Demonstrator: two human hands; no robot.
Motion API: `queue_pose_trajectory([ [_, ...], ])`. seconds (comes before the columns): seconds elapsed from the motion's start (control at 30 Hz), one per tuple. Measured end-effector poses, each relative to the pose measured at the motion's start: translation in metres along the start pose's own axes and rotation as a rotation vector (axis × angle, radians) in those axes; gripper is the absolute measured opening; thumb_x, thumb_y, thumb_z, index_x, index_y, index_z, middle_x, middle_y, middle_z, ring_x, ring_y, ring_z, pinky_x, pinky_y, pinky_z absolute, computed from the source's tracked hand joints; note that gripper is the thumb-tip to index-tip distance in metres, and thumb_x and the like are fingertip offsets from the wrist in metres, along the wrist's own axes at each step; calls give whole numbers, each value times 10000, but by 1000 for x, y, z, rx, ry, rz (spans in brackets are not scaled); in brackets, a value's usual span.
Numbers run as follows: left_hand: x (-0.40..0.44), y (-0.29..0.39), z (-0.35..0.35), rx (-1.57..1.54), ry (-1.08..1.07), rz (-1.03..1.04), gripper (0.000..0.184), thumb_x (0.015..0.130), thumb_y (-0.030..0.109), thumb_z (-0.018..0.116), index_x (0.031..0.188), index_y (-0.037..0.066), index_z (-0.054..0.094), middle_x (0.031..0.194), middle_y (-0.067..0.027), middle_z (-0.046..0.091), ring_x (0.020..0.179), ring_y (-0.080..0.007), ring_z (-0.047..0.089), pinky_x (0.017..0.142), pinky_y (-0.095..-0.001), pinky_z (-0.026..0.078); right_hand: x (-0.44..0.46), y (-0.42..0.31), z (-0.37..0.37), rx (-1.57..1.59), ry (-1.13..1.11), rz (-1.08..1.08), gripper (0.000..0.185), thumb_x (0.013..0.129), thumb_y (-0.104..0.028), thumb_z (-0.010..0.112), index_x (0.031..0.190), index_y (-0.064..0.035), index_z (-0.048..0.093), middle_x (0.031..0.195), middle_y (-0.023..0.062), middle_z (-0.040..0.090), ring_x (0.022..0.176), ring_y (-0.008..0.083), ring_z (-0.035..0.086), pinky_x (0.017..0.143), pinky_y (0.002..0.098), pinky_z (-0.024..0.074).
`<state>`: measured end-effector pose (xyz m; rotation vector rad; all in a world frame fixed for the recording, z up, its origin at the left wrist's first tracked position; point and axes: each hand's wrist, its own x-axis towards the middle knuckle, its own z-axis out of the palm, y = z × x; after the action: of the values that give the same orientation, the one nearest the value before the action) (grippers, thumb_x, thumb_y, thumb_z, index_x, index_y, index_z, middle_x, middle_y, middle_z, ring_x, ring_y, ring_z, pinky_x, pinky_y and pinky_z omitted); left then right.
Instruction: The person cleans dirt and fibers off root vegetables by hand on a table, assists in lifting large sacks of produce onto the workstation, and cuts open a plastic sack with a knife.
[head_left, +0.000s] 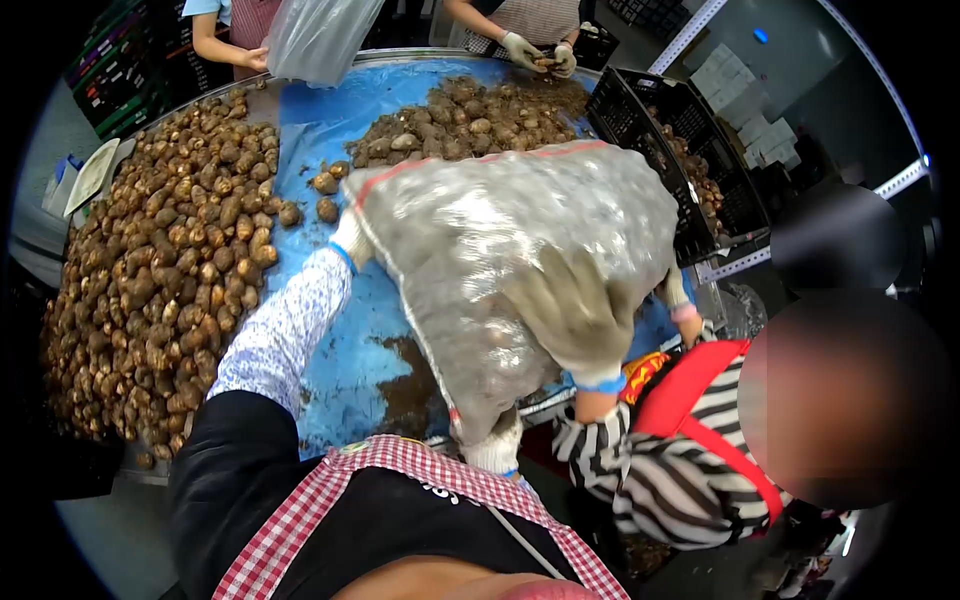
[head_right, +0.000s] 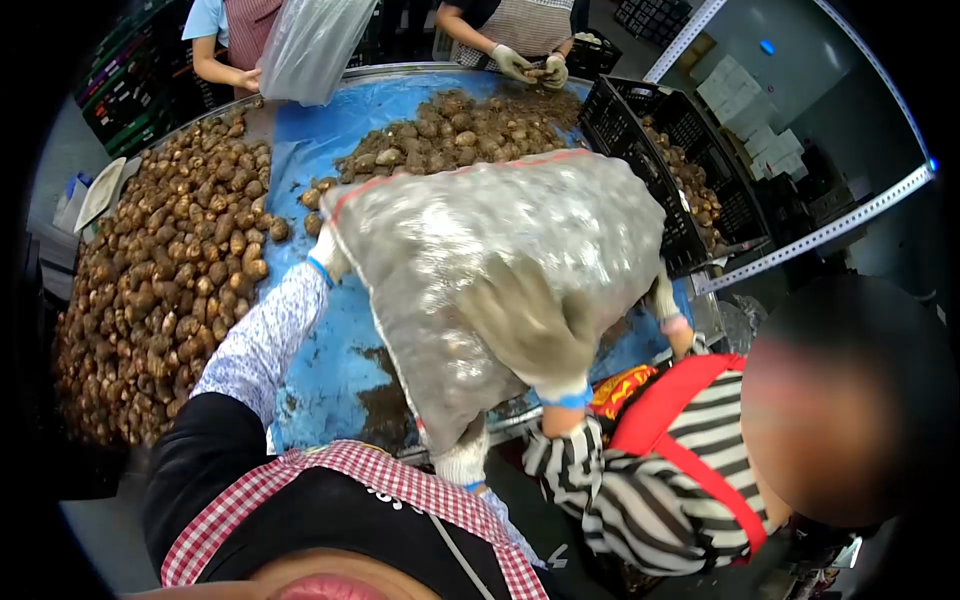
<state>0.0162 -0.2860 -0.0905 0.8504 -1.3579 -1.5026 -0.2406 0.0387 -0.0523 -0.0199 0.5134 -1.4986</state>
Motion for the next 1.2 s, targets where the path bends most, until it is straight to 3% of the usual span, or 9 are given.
queue_pose_trajectory([
  [0.07,-16,-2,-3,943,-14,278,509,1060,418,295,1416,88,447,1435,-123,489,1310,-274,456,1117,-357,366,39,-75,17,-238,-128,-161,495,1012,-415,353,1419,-143,427,1332,118,517,1068,304,543,778,463,463],
  [0.13,-10,-45,-14,-829,-184,29,525,1051,426,292,1459,117,406,1504,-100,426,1377,-264,387,1169,-361,281,63,-114,22,-390,-205,-289,506,1024,-419,337,1454,-157,385,1411,140,464,1156,305,514,850,464,445],
  [0.3,-19,-58,-28,371,-20,86,489,1074,370,283,1480,108,357,1511,-72,410,1359,-246,394,1164,-383,298,78,-95,28,0,-443,-204,550,1030,-423,341,1512,-162,306,1530,172,381,1312,311,445,997,486,392],
  [0.47,-62,2,30,-816,101,-155,610,1028,518,281,1485,123,365,1533,-87,392,1395,-280,363,1189,-417,241,93,-100,42,-964,-403,-558,618,992,-400,480,1525,-165,272,1559,167,326,1389,338,346,1120,566,268],
  [0.7,-132,55,131,-1035,297,-380,762,971,674,296,1500,128,355,1534,-130,380,1396,-352,362,1171,-526,259,-3,-9,52,-333,-264,185,492,956,-92,567,1389,37,374,1075,153,636,848,209,677,657,245,570],
  [0.8,-130,73,133,-1082,308,-351,775,970,680,305,1509,124,323,1524,-152,380,1382,-355,383,1144,-545,309,18,-2,108,-494,-328,57,447,950,-90,522,1354,35,378,840,41,532,750,152,574,652,262,542],
  [0.97,-81,104,84,-970,267,-300,714,991,627,330,1473,100,333,1407,-183,456,1303,-349,477,1031,-546,478,108,11,182,-1575,-712,-1222,316,941,-108,562,1210,57,552,1118,189,611,976,290,638,890,370,530],
  [1.07,-58,140,66,-1006,175,-189,708,1009,599,303,1423,27,341,1425,-237,410,1198,-368,569,930,-518,561,178,18,229,-1731,-683,-1586,352,913,-114,631,1219,52,576,1234,229,594,1101,347,627,967,436,502],
  [1.2,4,95,14,-711,152,19,706,1013,438,463,1481,-1,168,1388,-308,405,1249,-444,511,1015,-553,498,278,31,299,-1387,-794,-1106,370,884,-140,635,1212,15,565,1085,187,658,998,324,649,862,416,544],
])
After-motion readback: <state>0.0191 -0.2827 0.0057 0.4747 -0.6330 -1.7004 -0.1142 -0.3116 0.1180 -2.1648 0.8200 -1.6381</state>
